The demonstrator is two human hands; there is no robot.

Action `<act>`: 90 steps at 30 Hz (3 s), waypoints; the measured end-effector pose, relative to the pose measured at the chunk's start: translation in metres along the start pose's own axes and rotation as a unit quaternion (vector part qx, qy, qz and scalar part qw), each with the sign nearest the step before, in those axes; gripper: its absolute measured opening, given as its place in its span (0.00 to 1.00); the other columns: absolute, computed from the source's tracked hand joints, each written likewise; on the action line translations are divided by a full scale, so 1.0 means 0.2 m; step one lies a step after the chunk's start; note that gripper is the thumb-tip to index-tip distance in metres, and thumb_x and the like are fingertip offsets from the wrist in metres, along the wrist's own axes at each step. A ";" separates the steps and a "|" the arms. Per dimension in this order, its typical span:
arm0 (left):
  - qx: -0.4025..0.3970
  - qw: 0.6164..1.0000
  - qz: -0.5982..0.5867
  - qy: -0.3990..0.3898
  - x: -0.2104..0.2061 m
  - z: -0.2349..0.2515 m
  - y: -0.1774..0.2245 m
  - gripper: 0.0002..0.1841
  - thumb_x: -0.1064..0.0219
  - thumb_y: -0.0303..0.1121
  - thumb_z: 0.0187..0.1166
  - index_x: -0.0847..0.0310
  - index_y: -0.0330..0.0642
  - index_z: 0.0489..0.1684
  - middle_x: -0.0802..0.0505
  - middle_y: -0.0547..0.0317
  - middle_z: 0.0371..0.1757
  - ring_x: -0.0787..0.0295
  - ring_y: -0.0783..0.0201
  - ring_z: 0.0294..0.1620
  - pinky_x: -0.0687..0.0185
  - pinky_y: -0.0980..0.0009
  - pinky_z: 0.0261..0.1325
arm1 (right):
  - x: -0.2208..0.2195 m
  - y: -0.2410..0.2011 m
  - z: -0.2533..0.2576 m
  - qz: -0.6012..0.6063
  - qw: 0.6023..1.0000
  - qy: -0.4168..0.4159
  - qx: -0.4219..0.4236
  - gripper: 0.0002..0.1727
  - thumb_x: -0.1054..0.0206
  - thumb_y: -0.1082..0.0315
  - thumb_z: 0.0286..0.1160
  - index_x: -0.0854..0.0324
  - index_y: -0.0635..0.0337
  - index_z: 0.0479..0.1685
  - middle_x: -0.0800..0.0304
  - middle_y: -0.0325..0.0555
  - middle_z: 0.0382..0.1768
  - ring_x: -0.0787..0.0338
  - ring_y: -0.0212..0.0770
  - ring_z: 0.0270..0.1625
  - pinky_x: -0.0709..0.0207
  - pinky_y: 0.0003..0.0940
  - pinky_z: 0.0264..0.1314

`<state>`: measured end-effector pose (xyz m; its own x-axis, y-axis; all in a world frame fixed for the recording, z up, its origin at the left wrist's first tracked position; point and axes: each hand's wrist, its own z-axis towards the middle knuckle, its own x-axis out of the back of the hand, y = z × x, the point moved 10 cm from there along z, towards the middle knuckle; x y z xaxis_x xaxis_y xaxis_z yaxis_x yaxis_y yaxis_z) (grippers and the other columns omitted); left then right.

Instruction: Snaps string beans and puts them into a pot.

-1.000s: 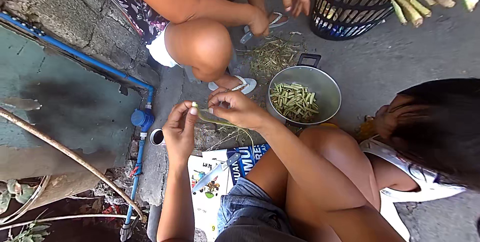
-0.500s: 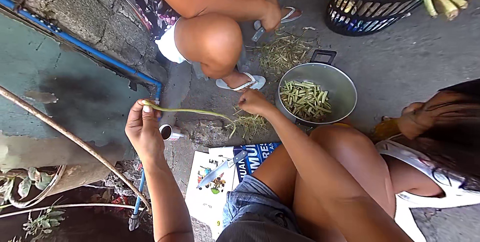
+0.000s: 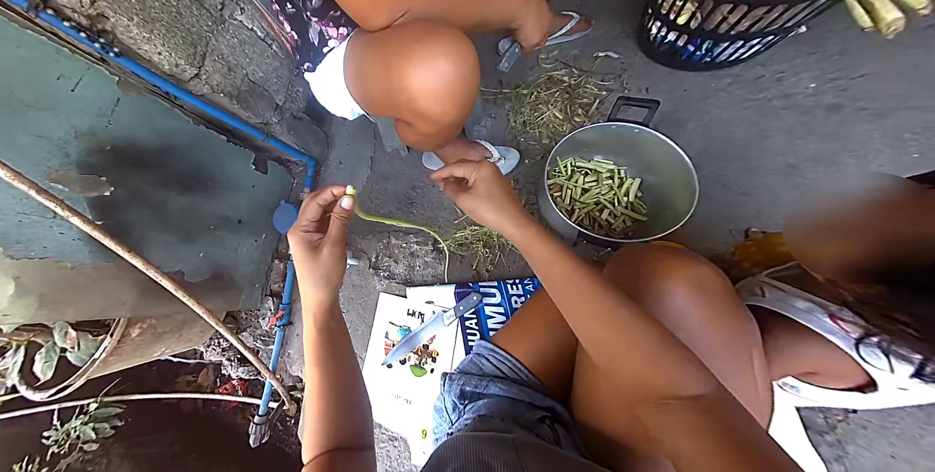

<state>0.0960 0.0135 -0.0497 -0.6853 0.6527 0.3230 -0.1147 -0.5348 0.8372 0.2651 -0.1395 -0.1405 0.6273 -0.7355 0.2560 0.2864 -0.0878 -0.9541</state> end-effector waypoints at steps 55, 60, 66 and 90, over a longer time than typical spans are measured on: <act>-0.086 0.994 0.044 0.049 -0.30 -0.07 0.10 0.06 0.26 0.25 0.76 0.05 0.37 0.44 0.05 0.60 0.47 0.08 0.76 0.48 0.12 0.81 0.52 | -0.10 -0.17 -0.10 0.389 0.921 -0.009 -0.022 0.06 0.36 0.77 0.80 0.13 0.62 0.43 0.14 0.37 0.34 0.21 0.25 0.29 0.25 0.19 0.34; -0.074 0.995 0.032 0.056 -0.30 -0.06 0.09 0.07 0.26 0.25 0.76 0.06 0.36 0.47 0.05 0.60 0.48 0.09 0.76 0.48 0.12 0.81 0.50 | -0.16 -0.13 -0.12 0.503 0.856 0.006 -0.121 0.08 0.38 0.78 0.83 0.12 0.63 0.43 0.14 0.37 0.30 0.19 0.26 0.29 0.21 0.20 0.38; -0.074 0.994 0.069 0.030 -0.34 -0.07 0.10 0.07 0.25 0.26 0.75 0.05 0.37 0.46 0.05 0.59 0.48 0.09 0.77 0.48 0.13 0.81 0.52 | -0.15 -0.09 -0.11 0.570 0.807 0.038 -0.152 0.08 0.39 0.77 0.84 0.13 0.61 0.41 0.13 0.38 0.30 0.16 0.27 0.30 0.18 0.21 0.40; -0.010 0.999 0.022 -0.022 -0.30 -0.10 0.04 0.11 0.26 0.21 0.72 0.09 0.32 0.50 0.04 0.61 0.44 0.08 0.79 0.41 0.11 0.81 0.47 | 0.83 -0.01 -0.10 -0.237 0.951 0.173 -0.102 0.19 0.34 0.70 0.81 0.17 0.74 0.65 0.15 0.77 0.60 0.15 0.75 0.62 0.27 0.74 0.66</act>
<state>0.1217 -0.0409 -0.0717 -0.6583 0.6508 0.3782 -0.1002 -0.5738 0.8129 0.3535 -0.2751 -0.0991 0.1774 -0.7539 0.6326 0.3098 -0.5674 -0.7630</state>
